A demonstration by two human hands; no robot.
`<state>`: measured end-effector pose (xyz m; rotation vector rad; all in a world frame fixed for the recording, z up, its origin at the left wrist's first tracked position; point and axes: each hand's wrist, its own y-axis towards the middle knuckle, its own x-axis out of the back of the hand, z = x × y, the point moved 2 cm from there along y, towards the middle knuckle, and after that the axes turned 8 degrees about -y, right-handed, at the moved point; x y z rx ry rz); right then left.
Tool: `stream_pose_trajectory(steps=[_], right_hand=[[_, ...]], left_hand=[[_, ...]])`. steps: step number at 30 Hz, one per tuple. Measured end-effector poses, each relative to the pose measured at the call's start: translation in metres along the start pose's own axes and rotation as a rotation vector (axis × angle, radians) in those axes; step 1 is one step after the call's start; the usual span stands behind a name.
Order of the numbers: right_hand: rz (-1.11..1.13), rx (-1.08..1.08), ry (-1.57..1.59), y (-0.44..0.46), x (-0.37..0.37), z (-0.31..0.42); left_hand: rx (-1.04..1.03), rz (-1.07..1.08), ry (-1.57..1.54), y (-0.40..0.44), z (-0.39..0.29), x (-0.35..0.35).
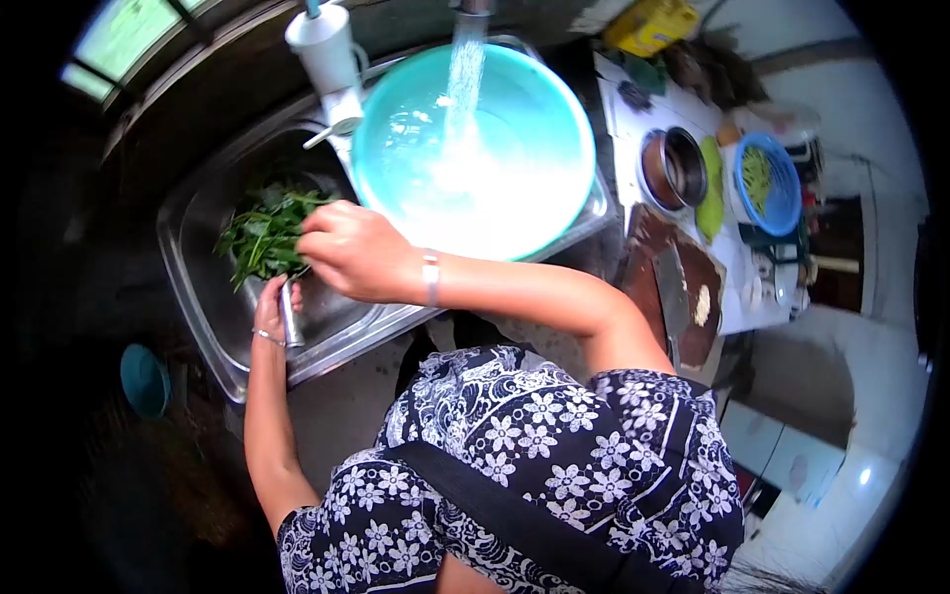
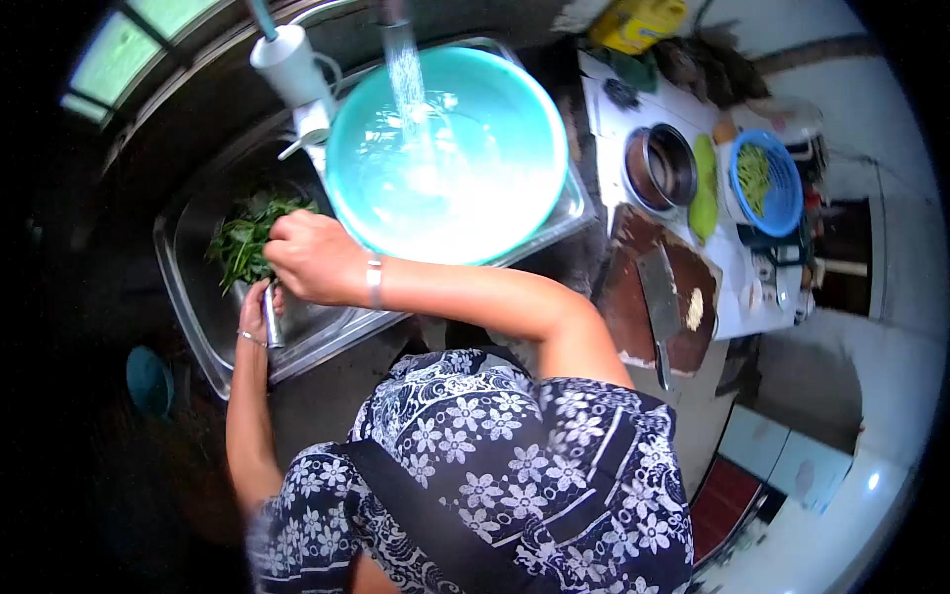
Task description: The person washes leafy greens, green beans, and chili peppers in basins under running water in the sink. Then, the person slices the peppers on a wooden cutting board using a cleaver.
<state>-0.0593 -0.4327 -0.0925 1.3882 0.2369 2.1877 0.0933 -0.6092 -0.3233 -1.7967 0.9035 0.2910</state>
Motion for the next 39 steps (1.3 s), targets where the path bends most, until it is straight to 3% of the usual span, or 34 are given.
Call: stream_pose_trajectory(steps=[4,7,9,13,15,16,17,19,21,23,26,29,30,33,35,39], right_hand=[[-0.056,-0.296,-0.119,-0.08,0.091,-0.036],[-0.135,-0.76,-0.201,-0.134,0.153,-0.06],[-0.208,-0.737,-0.41,-0.17,0.175,-0.094],[-0.268,-0.92,-0.322,-0.21,0.18,-0.155],[-0.386,-0.901,-0.325,-0.216,0.19,-0.163],[-0.47,-0.963,-0.235,-0.226,0.2,-0.173],[-0.622,-1.049,-0.029,-0.238,0.209,-0.183],[-0.845,-1.15,0.08,-0.26,0.247,-0.192],[-1.046,-1.171,0.005,-0.284,0.293,-0.196],[-1.229,-1.233,-0.066,-0.313,0.343,-0.207],[-1.44,-1.301,-0.256,-0.385,0.416,-0.241],[-1.567,-1.417,0.003,-0.444,0.473,-0.269],[-1.617,-1.456,0.126,-0.456,0.488,-0.278],[-1.74,-1.494,0.373,-0.486,0.513,-0.313],[-1.809,-1.471,0.53,-0.503,0.52,-0.337],[-1.731,-1.326,0.773,-0.521,0.525,-0.375]], left_hand=[[0.047,-0.025,0.043,0.013,-0.002,0.013],[0.094,-0.001,0.082,0.018,-0.002,0.023],[0.086,-0.017,0.068,0.02,-0.001,0.029],[0.118,-0.065,0.096,0.005,-0.003,0.016],[0.024,-0.129,0.119,0.012,-0.001,0.025],[0.007,-0.176,0.115,0.009,0.0,0.02],[0.046,-0.075,0.199,0.013,-0.003,0.029],[0.029,-0.159,0.304,0.008,-0.005,0.028],[0.051,-0.21,0.298,0.004,-0.009,0.039],[-0.104,-0.364,0.372,-0.01,-0.01,0.027],[-0.182,-0.336,0.486,-0.021,-0.009,0.005],[0.006,-0.29,0.414,0.058,-0.017,0.143],[0.05,-0.377,0.429,0.035,-0.017,0.104],[-0.03,-0.545,0.671,0.049,-0.024,0.123],[-0.023,-0.554,0.815,0.058,-0.034,0.148],[-0.109,-0.558,0.86,0.045,-0.033,0.119]])
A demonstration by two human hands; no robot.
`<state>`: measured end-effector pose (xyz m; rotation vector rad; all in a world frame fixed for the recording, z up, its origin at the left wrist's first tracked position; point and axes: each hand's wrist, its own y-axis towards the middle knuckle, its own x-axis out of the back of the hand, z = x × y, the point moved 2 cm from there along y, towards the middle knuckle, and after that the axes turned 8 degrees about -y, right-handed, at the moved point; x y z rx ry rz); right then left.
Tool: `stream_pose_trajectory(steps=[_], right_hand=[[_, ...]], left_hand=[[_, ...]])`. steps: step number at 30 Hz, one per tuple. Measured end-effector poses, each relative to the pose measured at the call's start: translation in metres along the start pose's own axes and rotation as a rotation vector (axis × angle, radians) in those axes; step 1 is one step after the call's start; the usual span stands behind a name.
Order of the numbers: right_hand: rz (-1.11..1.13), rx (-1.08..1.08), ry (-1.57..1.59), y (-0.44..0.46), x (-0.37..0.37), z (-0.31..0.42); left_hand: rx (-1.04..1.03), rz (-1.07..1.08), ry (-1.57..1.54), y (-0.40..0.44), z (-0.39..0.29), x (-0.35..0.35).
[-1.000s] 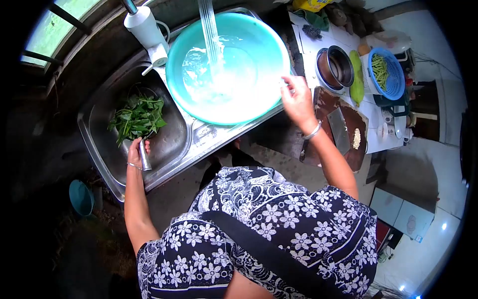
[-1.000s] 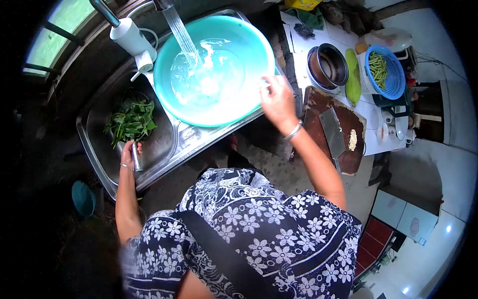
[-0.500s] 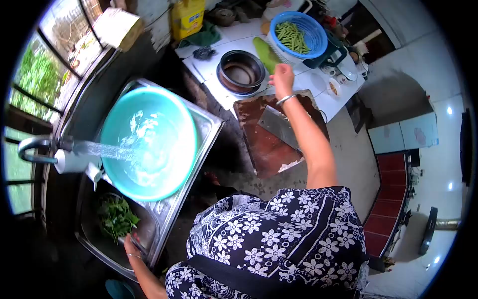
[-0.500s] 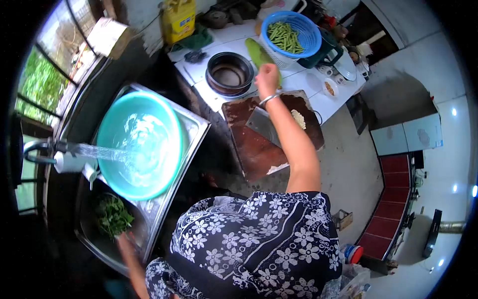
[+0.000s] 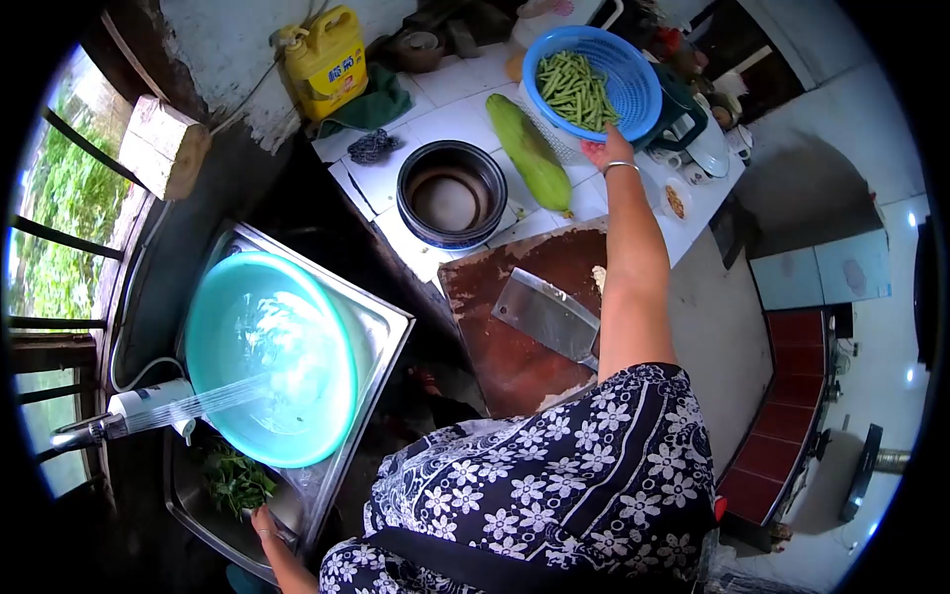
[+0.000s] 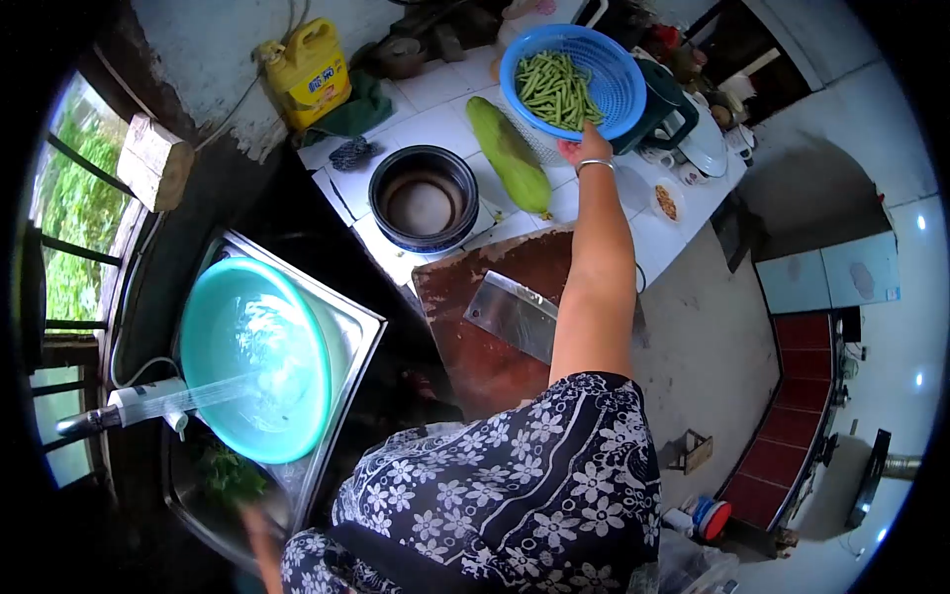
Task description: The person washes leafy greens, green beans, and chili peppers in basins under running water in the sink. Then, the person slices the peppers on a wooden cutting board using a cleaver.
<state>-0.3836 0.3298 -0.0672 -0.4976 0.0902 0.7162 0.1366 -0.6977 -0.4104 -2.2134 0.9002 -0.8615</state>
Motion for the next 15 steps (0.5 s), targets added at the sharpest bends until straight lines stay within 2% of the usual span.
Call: stream_pose_trajectory(steps=[1,4,6,7,8,9,10,11,12,13,14,15], right_hand=[[-0.01,0.034,-0.026,-0.018,-0.009,0.005],[-0.074,0.063,-0.034,0.0,-0.004,0.012],[0.074,0.243,0.054,0.027,0.011,0.011],[-0.017,0.257,0.062,0.043,0.017,0.013],[0.029,0.196,0.081,0.051,0.027,0.018],[0.073,0.134,0.099,0.057,0.036,0.022],[0.199,0.132,0.08,0.09,0.058,0.033],[0.325,0.132,0.059,0.119,0.078,0.043],[0.254,0.178,-0.006,0.098,0.074,0.049],[0.319,0.208,-0.079,0.072,0.068,0.055],[0.366,0.24,-0.089,0.016,0.052,0.051],[0.318,0.299,-0.176,-0.043,0.031,0.046]], left_hand=[[-0.024,0.003,-0.001,-0.003,-0.001,-0.002],[-0.111,0.027,-0.012,-0.004,-0.006,-0.006],[-0.199,0.081,-0.048,0.002,-0.006,-0.009],[-0.245,0.108,-0.067,0.007,-0.001,-0.007],[-0.29,0.122,-0.083,0.01,0.003,-0.002],[-0.259,0.051,0.027,0.006,-0.004,-0.008],[-0.327,0.022,0.062,-0.006,-0.014,-0.018],[-0.292,-0.072,0.133,-0.024,-0.027,-0.029],[-0.336,-0.02,0.04,-0.023,-0.027,-0.033],[-0.25,-0.131,0.157,-0.04,-0.04,-0.043],[-0.303,-0.215,0.207,-0.02,-0.028,-0.037],[-0.341,-0.255,0.218,-0.027,-0.034,-0.043]])
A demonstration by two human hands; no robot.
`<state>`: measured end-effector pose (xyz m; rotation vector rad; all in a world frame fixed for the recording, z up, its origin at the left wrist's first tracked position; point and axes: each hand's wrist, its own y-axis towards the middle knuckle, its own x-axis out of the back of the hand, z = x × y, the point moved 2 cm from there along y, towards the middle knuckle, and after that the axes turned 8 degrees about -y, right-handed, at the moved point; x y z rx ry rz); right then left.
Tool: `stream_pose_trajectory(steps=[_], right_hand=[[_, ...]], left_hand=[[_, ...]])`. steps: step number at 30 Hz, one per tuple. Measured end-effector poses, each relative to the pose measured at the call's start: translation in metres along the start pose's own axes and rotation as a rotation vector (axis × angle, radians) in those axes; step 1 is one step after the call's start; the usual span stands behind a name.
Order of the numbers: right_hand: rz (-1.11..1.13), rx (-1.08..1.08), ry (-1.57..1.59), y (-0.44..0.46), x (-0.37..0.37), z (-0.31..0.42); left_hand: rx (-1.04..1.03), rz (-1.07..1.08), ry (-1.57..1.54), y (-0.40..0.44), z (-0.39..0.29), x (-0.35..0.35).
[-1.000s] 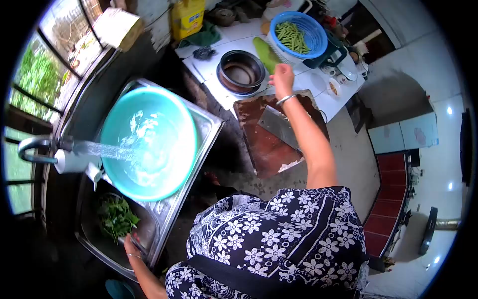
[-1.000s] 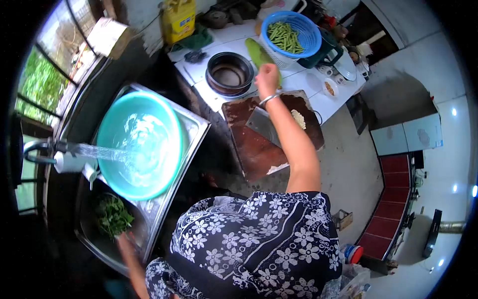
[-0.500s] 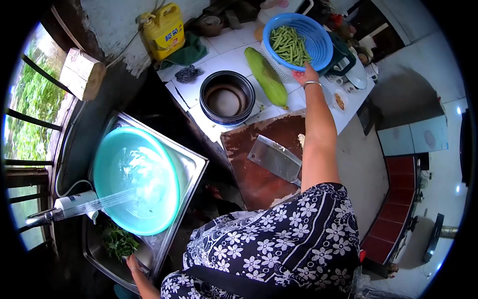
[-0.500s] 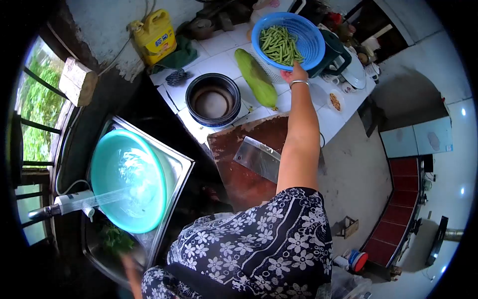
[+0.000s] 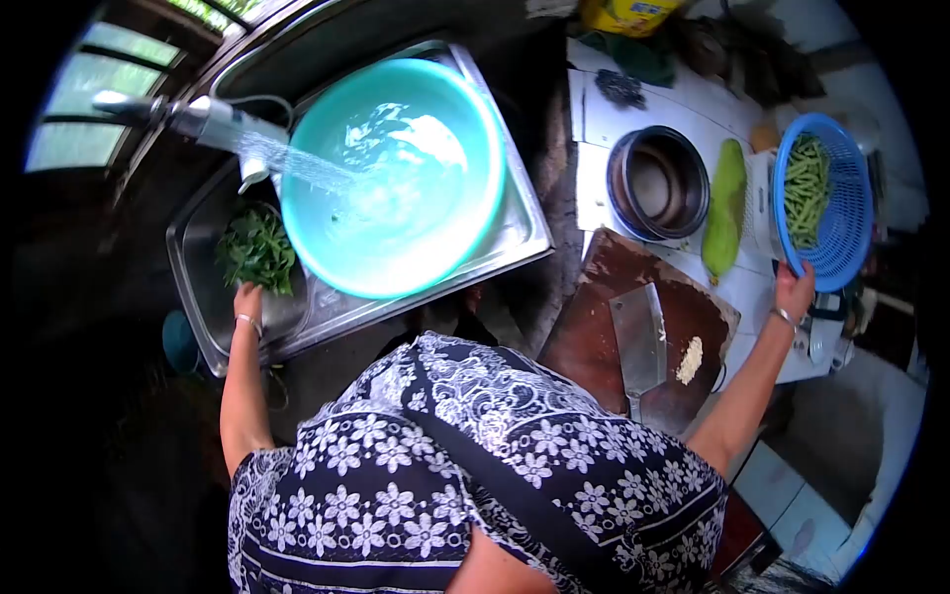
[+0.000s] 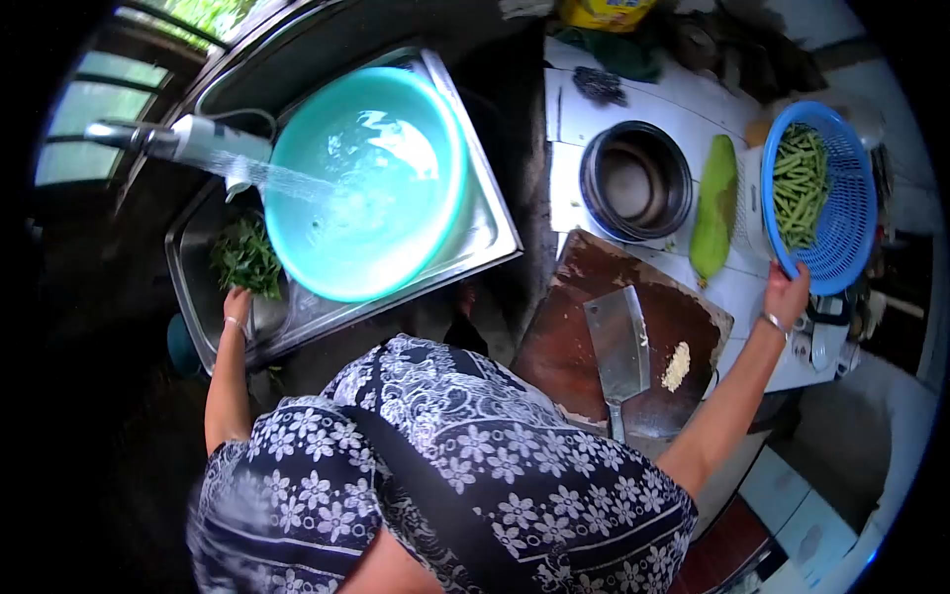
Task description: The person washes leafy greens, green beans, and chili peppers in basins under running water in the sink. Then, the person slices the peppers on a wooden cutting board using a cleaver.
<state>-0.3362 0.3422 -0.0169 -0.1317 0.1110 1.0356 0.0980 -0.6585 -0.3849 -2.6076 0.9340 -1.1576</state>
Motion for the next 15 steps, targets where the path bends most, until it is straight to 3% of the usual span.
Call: stream_pose_trajectory(steps=[3,6,10,12,14,15], right_hand=[[-0.04,-0.007,-0.163,-0.08,-0.058,0.019],[0.119,-0.146,-0.158,-0.163,-0.143,0.01],[0.426,-0.157,-0.234,-0.252,-0.23,-0.032],[0.666,-0.416,-0.323,-0.232,-0.267,-0.09],[0.886,-0.411,-0.396,-0.246,-0.295,-0.119],[0.839,-0.392,-0.456,-0.256,-0.307,-0.127]], left_hand=[[0.016,-0.025,-0.118,-0.027,-0.055,-0.009],[-0.012,-0.042,-0.294,-0.028,-0.072,-0.013],[-0.104,0.004,-0.421,-0.062,-0.136,-0.03],[-0.152,0.021,-0.394,-0.09,-0.15,-0.038],[-0.113,0.112,-0.497,-0.12,-0.179,-0.059],[-0.075,0.194,-0.549,-0.134,-0.201,-0.07]])
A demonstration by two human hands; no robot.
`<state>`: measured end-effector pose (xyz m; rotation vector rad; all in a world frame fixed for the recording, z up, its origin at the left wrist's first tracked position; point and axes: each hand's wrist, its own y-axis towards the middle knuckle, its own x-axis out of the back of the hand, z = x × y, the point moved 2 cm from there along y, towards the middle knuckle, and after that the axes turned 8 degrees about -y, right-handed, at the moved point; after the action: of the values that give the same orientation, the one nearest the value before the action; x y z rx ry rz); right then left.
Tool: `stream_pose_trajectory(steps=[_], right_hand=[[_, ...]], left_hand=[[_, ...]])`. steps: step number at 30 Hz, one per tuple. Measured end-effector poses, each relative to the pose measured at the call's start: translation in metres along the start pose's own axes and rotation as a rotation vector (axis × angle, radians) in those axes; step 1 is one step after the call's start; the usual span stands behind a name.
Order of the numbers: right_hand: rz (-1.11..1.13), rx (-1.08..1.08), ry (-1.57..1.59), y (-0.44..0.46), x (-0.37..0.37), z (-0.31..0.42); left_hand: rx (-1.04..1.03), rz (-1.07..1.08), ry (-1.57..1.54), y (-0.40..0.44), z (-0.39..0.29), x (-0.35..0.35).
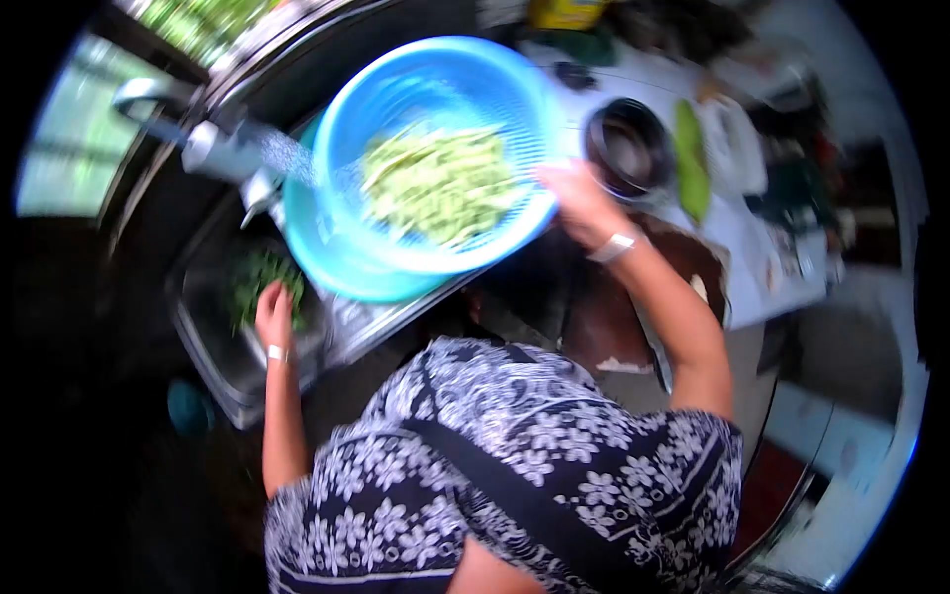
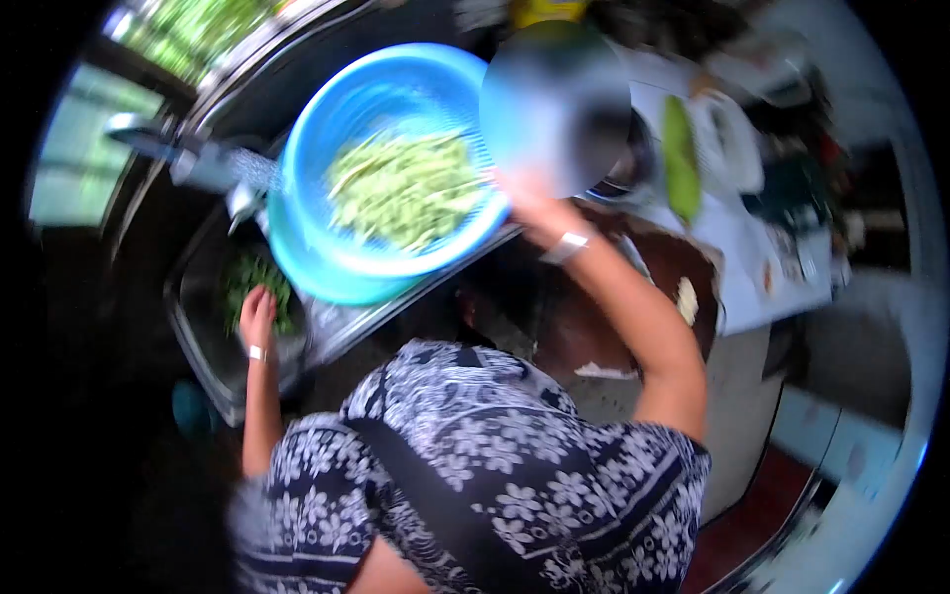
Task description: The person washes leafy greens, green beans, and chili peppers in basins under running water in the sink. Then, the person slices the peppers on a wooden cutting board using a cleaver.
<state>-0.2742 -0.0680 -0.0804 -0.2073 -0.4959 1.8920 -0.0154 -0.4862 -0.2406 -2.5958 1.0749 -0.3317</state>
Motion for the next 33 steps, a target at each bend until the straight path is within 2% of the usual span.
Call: stream_pose_trajectory(steps=[1,2,3,4,5,6,8,10,12,13,16,18,19,20,21,22,23,25,26,28,30,32,33], right_hand=[[0.044,0.01,-0.236,0.021,0.001,-0.012],[0.057,-0.044,-0.282,0.025,-0.008,-0.006],[0.067,-0.104,-0.236,0.023,-0.018,0.013],[0.069,-0.14,-0.216,0.048,-0.022,-0.014],[0.053,-0.242,-0.283,0.042,-0.028,0.002],[0.048,-0.292,-0.252,0.053,-0.031,-0.011],[0.129,-0.295,-0.181,0.051,-0.031,-0.01],[0.162,-0.291,-0.327,0.053,-0.025,-0.012],[0.11,-0.165,-0.594,0.027,-0.012,0.015],[-0.199,0.329,-0.795,0.022,-0.008,0.016],[-0.317,0.301,-0.666,0.004,0.054,0.029],[-0.536,0.37,-0.568,0.0,0.119,0.023],[-0.533,0.204,-0.412,0.004,0.166,0.002],[-0.786,0.264,-0.488,0.003,0.21,-0.007],[-0.935,0.122,-0.463,0.005,0.262,-0.028],[-1.073,0.025,-0.323,0.009,0.313,-0.052],[-1.194,-0.037,-0.331,0.012,0.358,-0.066],[-1.379,-0.204,-0.378,0.008,0.429,-0.08],[-1.388,-0.252,-0.332,0.004,0.449,-0.081],[-1.205,-0.329,0.012,-0.013,0.452,-0.056],[-1.097,-0.368,0.101,0.008,0.476,-0.083],[-1.023,-0.405,0.17,0.025,0.498,-0.083],[-1.005,-0.407,0.222,0.031,0.496,-0.086]], left_hand=[[0.047,-0.017,-0.063,-0.011,0.001,-0.018],[0.058,0.015,-0.087,-0.014,0.006,-0.03],[0.076,0.04,-0.072,-0.02,0.002,-0.041],[0.09,0.072,-0.096,-0.027,-0.008,-0.049],[0.094,0.101,-0.086,-0.033,-0.015,-0.051],[0.088,0.121,-0.083,-0.038,-0.022,-0.055],[0.104,0.144,-0.06,-0.053,-0.049,-0.067],[0.112,0.145,-0.075,-0.065,-0.062,-0.075],[0.1,0.165,-0.052,-0.068,-0.065,-0.074],[0.08,0.172,-0.054,-0.068,-0.063,-0.069],[0.077,0.157,0.037,-0.079,-0.086,-0.07],[0.037,0.142,0.059,-0.082,-0.092,-0.064],[0.016,0.14,0.084,-0.08,-0.094,-0.058],[-0.003,0.138,0.107,-0.078,-0.097,-0.059],[0.024,0.136,0.19,-0.083,-0.111,-0.066],[-0.046,0.145,0.233,-0.088,-0.12,-0.074],[-0.117,0.15,0.275,-0.092,-0.129,-0.082],[-0.071,0.089,0.336,-0.105,-0.16,-0.109],[-0.047,0.06,0.365,-0.112,-0.175,-0.123],[-0.098,0.047,0.356,-0.123,-0.182,-0.145],[-0.187,0.121,0.32,-0.128,-0.185,-0.161],[-0.158,0.273,0.321,-0.125,-0.197,-0.163],[-0.161,0.276,0.324,-0.128,-0.2,-0.169]])
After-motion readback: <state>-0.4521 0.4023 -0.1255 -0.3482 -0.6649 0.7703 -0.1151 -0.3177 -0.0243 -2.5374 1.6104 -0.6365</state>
